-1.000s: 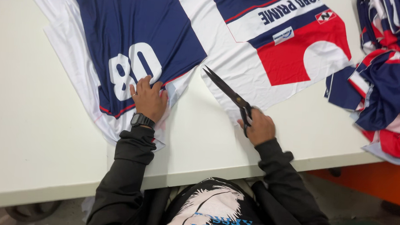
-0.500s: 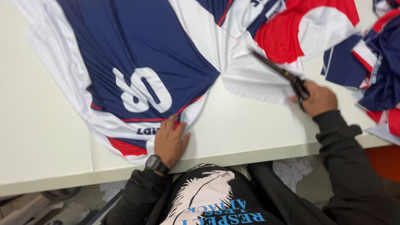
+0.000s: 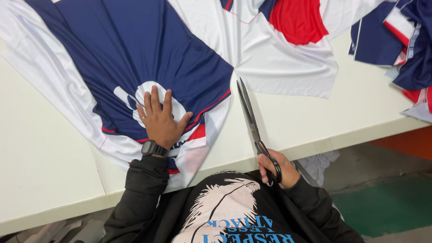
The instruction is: The person lays a sports jersey flat on a table and uses scissors to cut along the side seams, separating the garment into two pieces. The person continues cutting along the edges to remove excess fabric from the main body of the jersey.
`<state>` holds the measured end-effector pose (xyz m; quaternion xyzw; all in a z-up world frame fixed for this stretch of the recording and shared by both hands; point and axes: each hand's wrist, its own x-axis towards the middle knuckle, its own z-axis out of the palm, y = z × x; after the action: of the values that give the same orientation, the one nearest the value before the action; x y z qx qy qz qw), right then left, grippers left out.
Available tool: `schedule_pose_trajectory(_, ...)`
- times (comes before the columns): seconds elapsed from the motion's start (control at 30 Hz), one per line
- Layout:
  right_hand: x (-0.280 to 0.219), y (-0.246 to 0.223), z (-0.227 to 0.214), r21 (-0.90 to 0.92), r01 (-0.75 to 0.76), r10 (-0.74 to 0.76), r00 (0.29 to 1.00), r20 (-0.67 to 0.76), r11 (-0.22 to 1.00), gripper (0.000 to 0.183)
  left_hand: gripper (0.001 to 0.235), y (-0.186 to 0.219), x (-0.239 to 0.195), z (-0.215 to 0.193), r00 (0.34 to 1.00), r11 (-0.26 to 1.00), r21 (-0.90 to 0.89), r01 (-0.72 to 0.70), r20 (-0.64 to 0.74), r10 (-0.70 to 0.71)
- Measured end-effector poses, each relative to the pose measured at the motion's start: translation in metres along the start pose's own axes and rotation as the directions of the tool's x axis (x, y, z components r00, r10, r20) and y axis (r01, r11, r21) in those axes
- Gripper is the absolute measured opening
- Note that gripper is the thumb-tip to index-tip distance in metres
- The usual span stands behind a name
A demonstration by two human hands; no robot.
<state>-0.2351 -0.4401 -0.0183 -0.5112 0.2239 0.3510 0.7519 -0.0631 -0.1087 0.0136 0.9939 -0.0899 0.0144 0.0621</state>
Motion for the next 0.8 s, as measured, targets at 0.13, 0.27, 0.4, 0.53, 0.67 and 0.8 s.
schedule_pose_trajectory(0.13, 0.011, -0.003, 0.024, 0.049, 0.01, -0.006, 0.997, -0.077, 0.999, 0.043, 0.09, -0.005, -0.014, 0.009, 1.0, 1.0, -0.019, -0.005, -0.004, 0.005)
schedule_pose_trajectory(0.27, 0.03, -0.017, 0.047, 0.112, 0.064, -0.047, 0.988, -0.145, 0.992, 0.044, 0.088, -0.003, -0.012, 0.006, 1.0, 0.999, -0.044, 0.006, -0.011, -0.006)
schedule_pose_trajectory(0.4, 0.046, -0.028, 0.064, 0.071, 0.093, -0.08, 0.982, -0.173, 0.993, 0.05, 0.088, 0.002, -0.015, 0.002, 0.999, 0.998, -0.068, 0.014, -0.04, -0.016)
schedule_pose_trajectory(0.53, 0.057, -0.036, 0.074, 0.064, 0.109, -0.094, 0.973, -0.209, 0.992, 0.052, 0.088, 0.004, -0.015, 0.001, 0.999, 0.997, -0.072, 0.019, -0.045, -0.023)
schedule_pose_trajectory(0.67, 0.059, -0.036, 0.083, 0.068, 0.118, -0.099, 0.966, -0.237, 0.991, 0.052, 0.088, 0.003, -0.014, -0.001, 0.999, 0.996, -0.083, 0.026, -0.03, -0.028)
schedule_pose_trajectory(0.8, 0.061, -0.034, 0.086, 0.073, 0.126, -0.105, 0.963, -0.249, 0.989, 0.053, 0.088, 0.002, -0.015, 0.0, 0.999, 0.997, -0.071, 0.012, -0.035, -0.014)
